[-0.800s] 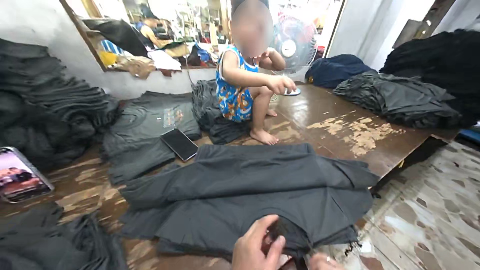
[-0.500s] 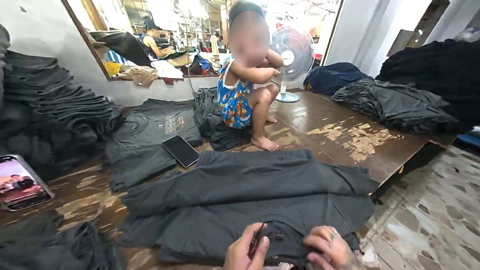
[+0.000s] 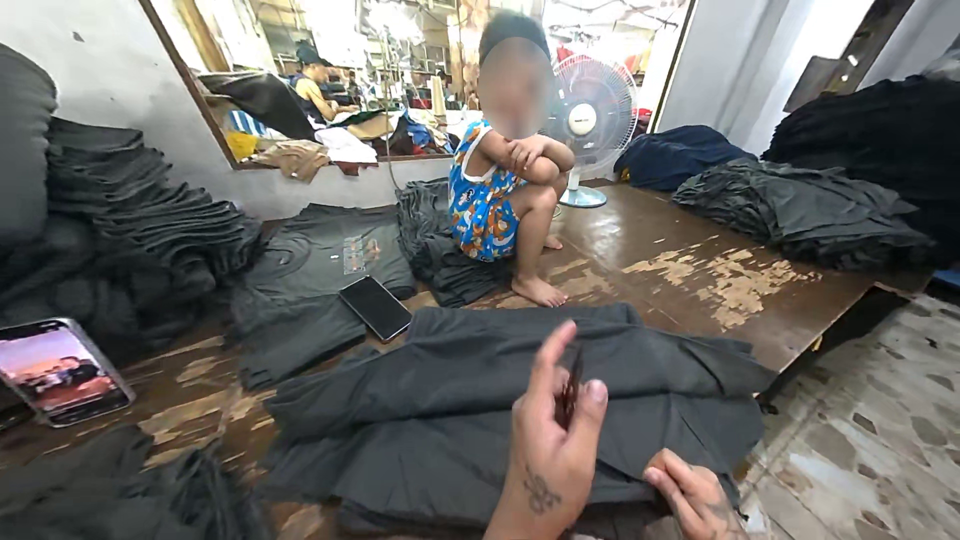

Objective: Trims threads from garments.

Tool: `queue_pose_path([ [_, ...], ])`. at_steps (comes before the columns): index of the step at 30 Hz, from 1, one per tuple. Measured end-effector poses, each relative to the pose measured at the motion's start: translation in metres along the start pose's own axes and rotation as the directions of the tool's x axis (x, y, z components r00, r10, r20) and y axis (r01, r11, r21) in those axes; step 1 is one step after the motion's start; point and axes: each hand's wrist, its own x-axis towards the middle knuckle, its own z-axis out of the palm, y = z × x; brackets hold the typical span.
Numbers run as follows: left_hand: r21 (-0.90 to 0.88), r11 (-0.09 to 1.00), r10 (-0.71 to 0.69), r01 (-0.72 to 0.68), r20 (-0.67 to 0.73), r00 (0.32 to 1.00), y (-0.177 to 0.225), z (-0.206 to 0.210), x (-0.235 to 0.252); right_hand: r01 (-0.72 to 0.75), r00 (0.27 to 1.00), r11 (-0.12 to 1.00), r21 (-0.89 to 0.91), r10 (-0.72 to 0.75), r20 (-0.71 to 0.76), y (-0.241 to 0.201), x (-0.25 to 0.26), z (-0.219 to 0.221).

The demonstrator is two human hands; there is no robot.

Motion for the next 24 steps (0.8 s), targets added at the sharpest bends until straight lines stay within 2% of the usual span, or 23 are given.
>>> queue_pose_path([
  [1, 0.107, 0.994, -0.016, 0.012, 0.039, 0.999, -0.004, -0.004, -0.011, -0.016, 1.0, 1.0, 0.006, 0.016, 0.007, -0.001, 0.0, -0.001],
  [3, 0.219, 0.961, -0.194, 0.167, 0.108, 0.975, -0.021, -0.01, -0.038, -0.016, 1.0, 1.0, -0.001, 0.016, 0.005, -0.001, -0.001, -0.001],
  [5, 0.275, 0.893, -0.408, 0.357, 0.156, 0.9, -0.037, -0.015, -0.059, -0.002, 1.0, 1.0, -0.023, 0.002, 0.029, 0.001, -0.005, 0.001],
  [7, 0.353, 0.836, -0.502, 0.42, 0.184, 0.845, -0.046, -0.012, -0.065, 0.022, 0.996, 0.999, -0.034, -0.019, 0.087, 0.003, -0.004, 0.001],
  [9, 0.479, 0.799, -0.536, 0.364, 0.29, 0.793, -0.049, -0.005, -0.062, 0.041, 0.989, 0.998, -0.043, -0.034, 0.146, 0.003, 0.001, -0.002],
  [10, 0.55, 0.772, -0.564, 0.32, 0.359, 0.744, -0.049, -0.001, -0.06, 0.041, 0.983, 0.998, -0.049, -0.032, 0.179, 0.002, 0.004, -0.004],
  [13, 0.722, 0.659, -0.712, 0.212, 0.508, 0.485, -0.046, 0.005, -0.05, 0.057, 0.971, 0.996, -0.063, -0.04, 0.237, 0.002, 0.007, -0.008],
  [14, 0.752, 0.637, -0.738, 0.171, 0.531, 0.418, -0.045, 0.007, -0.047, 0.066, 0.968, 0.996, -0.068, -0.047, 0.246, 0.003, 0.008, -0.009],
  [16, 0.79, 0.607, -0.765, 0.085, 0.552, 0.334, -0.04, 0.011, -0.04, 0.085, 0.964, 0.993, -0.088, -0.059, 0.261, 0.002, 0.009, -0.01],
  [20, 0.787, 0.617, -0.747, -0.011, 0.591, 0.304, -0.037, 0.022, -0.033, 0.143, 0.952, 0.982, -0.121, -0.102, 0.289, 0.002, 0.011, -0.011],
  [24, 0.75, 0.66, -0.711, -0.028, 0.637, 0.299, -0.042, 0.023, -0.033, 0.142, 0.954, 0.984, -0.107, -0.107, 0.282, 0.004, 0.01, -0.013],
])
